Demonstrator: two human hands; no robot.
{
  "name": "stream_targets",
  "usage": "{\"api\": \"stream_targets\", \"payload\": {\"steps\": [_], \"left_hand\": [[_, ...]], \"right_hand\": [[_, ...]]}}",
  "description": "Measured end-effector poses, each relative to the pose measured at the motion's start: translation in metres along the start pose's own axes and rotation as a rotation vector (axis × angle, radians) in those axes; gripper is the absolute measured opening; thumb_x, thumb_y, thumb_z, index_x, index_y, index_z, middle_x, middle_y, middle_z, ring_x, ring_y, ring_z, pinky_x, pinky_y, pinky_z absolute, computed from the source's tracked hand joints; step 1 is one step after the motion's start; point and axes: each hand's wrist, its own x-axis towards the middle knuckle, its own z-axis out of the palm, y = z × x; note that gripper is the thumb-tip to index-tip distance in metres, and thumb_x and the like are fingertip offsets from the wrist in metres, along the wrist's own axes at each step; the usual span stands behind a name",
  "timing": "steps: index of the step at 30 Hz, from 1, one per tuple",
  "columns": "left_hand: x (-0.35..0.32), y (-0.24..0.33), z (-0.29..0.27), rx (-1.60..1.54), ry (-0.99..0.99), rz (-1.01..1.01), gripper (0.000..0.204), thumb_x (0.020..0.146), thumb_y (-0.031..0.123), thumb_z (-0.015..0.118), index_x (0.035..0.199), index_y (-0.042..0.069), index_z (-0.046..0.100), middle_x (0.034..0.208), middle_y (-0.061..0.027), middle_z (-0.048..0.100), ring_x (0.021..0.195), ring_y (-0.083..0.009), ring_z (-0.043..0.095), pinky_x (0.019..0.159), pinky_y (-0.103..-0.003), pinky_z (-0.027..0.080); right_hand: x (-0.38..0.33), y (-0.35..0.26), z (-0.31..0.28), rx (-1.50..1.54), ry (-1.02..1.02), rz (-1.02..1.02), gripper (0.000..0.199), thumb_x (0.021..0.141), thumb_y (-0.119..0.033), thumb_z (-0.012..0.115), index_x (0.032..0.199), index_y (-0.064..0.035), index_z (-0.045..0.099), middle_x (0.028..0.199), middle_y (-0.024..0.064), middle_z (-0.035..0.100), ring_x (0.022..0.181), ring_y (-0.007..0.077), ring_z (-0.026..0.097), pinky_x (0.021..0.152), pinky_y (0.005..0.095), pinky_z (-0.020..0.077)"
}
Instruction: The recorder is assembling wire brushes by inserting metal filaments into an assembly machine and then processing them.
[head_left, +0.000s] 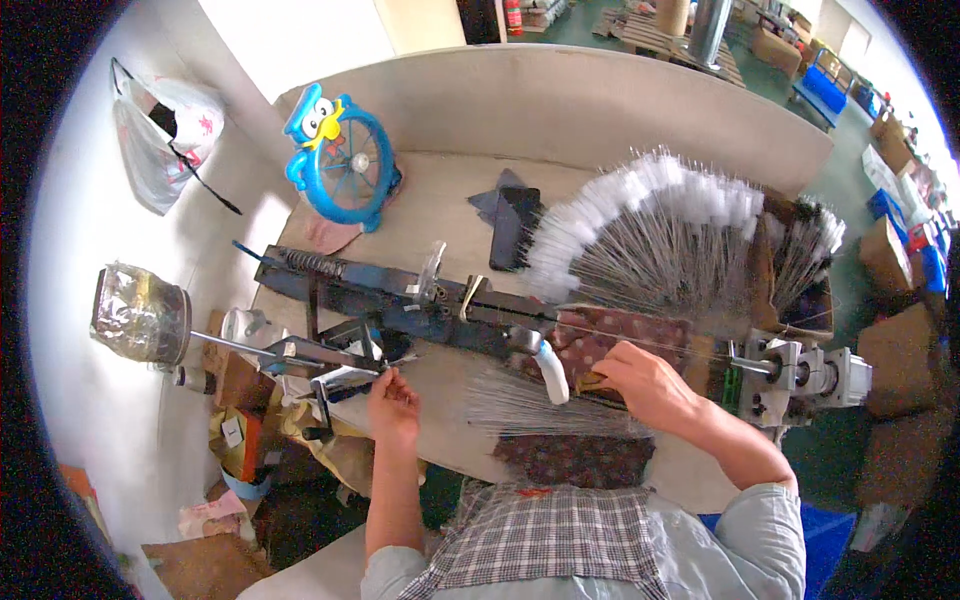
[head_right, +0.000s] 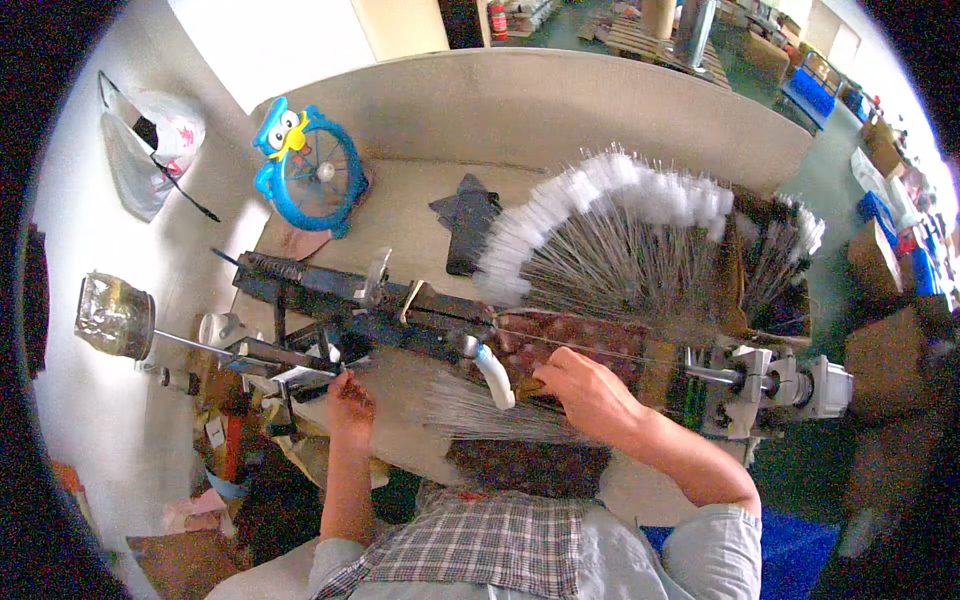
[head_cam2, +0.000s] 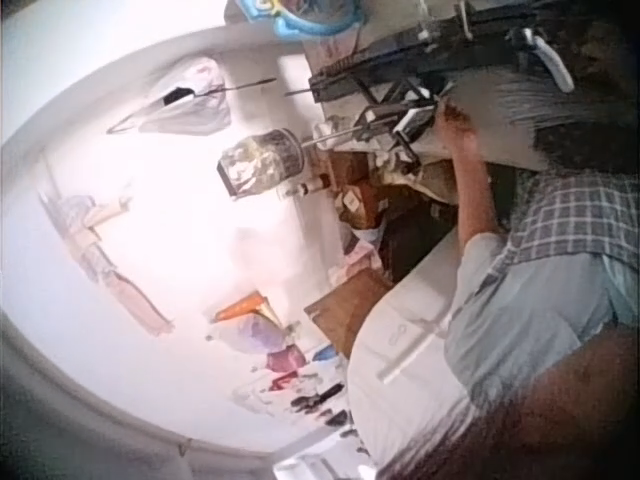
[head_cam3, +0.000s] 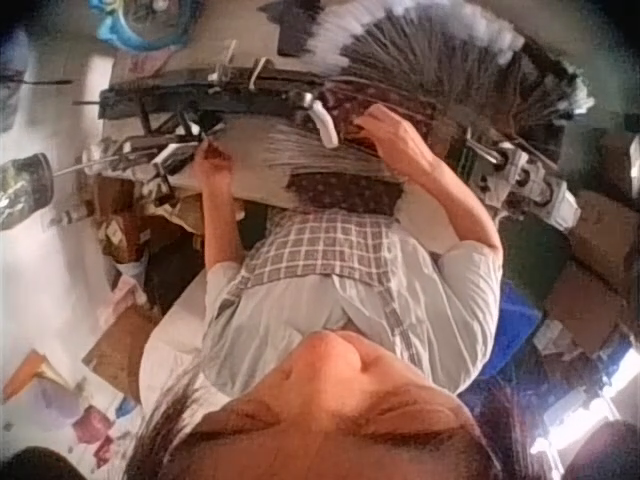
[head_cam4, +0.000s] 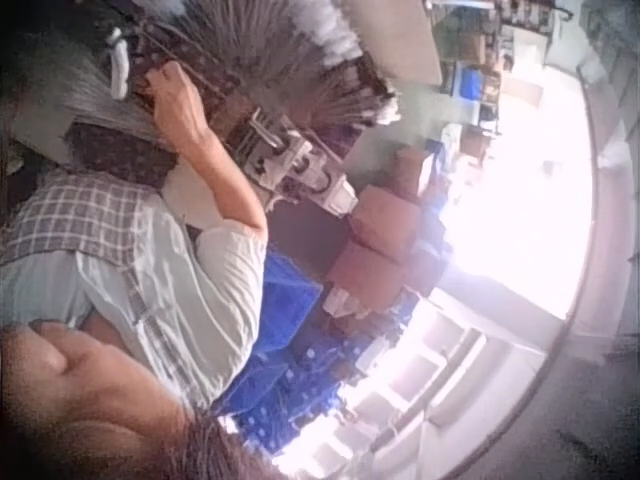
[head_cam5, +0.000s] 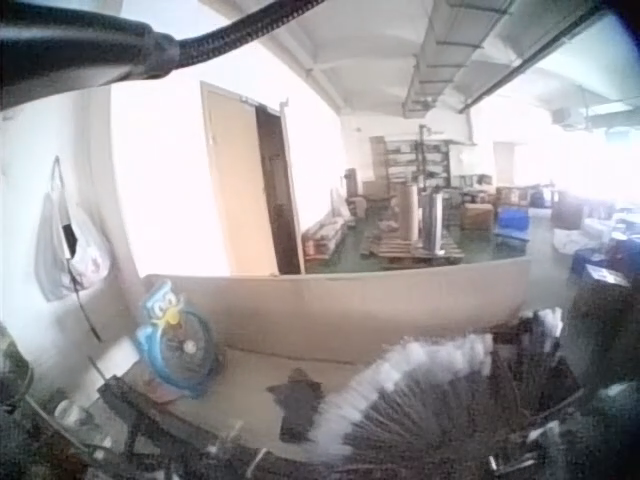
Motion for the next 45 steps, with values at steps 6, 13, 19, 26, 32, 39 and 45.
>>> {"api": "stream_targets", "payload": {"steps": [6, 13, 19, 26, 32, 39, 45], "left_hand": [[-0.082, -0.062, 0.060, 0.779, -0.521, 0.439, 0.012, 0.082, 0.014, 0.057, 0.079, 0.002, 0.057, 0.068, -0.0034, 0.055, 0.060, -0.0128, 0.051, 0.057, -0.026, 0.042], [-0.127, -0.128, 0.159, 0.373, -0.683, -0.044, 0.014, 0.086, 0.013, 0.059, 0.090, 0.000, 0.062, 0.075, -0.0047, 0.062, 0.066, -0.0089, 0.056, 0.061, -0.022, 0.045], [-0.130, -0.144, 0.171, 0.465, -0.738, -0.022, 0.015, 0.085, 0.014, 0.060, 0.092, 0.001, 0.063, 0.078, -0.0049, 0.063, 0.064, -0.0075, 0.055, 0.058, -0.021, 0.045], [-0.125, -0.127, 0.164, 0.372, -0.497, -0.020, 0.014, 0.084, 0.016, 0.062, 0.090, 0.003, 0.062, 0.074, -0.0038, 0.062, 0.061, -0.0100, 0.055, 0.056, -0.023, 0.045], [-0.129, -0.115, 0.166, 0.265, -0.433, -0.102, 0.011, 0.085, 0.017, 0.061, 0.086, 0.006, 0.060, 0.065, -0.0023, 0.058, 0.054, -0.0113, 0.053, 0.049, -0.024, 0.041], [-0.124, -0.113, 0.157, 0.321, -0.547, -0.059, 0.018, 0.087, 0.023, 0.058, 0.084, 0.006, 0.057, 0.065, -0.0046, 0.059, 0.054, -0.0126, 0.054, 0.051, -0.026, 0.044], [-0.124, -0.105, 0.159, 0.390, -0.653, -0.146, 0.036, 0.095, 0.036, 0.041, 0.094, 0.002, 0.055, 0.083, -0.0106, 0.063, 0.075, -0.0167, 0.062, 0.065, -0.028, 0.047]], "right_hand": [[0.005, 0.007, -0.041, -0.120, 0.293, -0.008, 0.019, 0.072, -0.007, 0.062, 0.091, -0.0034, 0.063, 0.082, 0.0115, 0.060, 0.080, 0.0295, 0.058, 0.071, 0.0368, 0.0476], [-0.016, 0.026, -0.045, 0.064, 0.318, 0.124, 0.018, 0.075, -0.015, 0.064, 0.089, -0.0033, 0.065, 0.083, 0.0125, 0.063, 0.079, 0.0295, 0.060, 0.071, 0.0367, 0.0484], [-0.023, 0.028, -0.055, 0.484, 0.224, 0.332, 0.019, 0.074, -0.012, 0.066, 0.090, -0.0018, 0.065, 0.084, 0.0129, 0.064, 0.078, 0.0287, 0.061, 0.072, 0.0341, 0.0488], [-0.018, 0.031, -0.055, 0.015, 0.304, -0.012, 0.016, 0.073, -0.016, 0.066, 0.086, -0.0066, 0.065, 0.077, 0.0052, 0.062, 0.076, 0.0233, 0.058, 0.069, 0.0347, 0.0480], [0.038, 0.024, -0.024, -0.269, 0.349, -0.013, 0.018, 0.076, -0.021, 0.063, 0.087, -0.0071, 0.065, 0.077, 0.0050, 0.061, 0.076, 0.0237, 0.058, 0.068, 0.0341, 0.0482], [0.043, 0.010, -0.024, -0.116, 0.248, 0.021, 0.019, 0.077, -0.023, 0.060, 0.084, -0.0069, 0.066, 0.076, 0.0070, 0.061, 0.078, 0.0256, 0.058, 0.069, 0.0361, 0.0479], [0.049, 0.005, -0.028, 0.184, 0.010, 0.344, 0.023, 0.079, -0.022, 0.057, 0.091, -0.0047, 0.066, 0.087, 0.0104, 0.065, 0.084, 0.0282, 0.060, 0.073, 0.0351, 0.0477]]}}
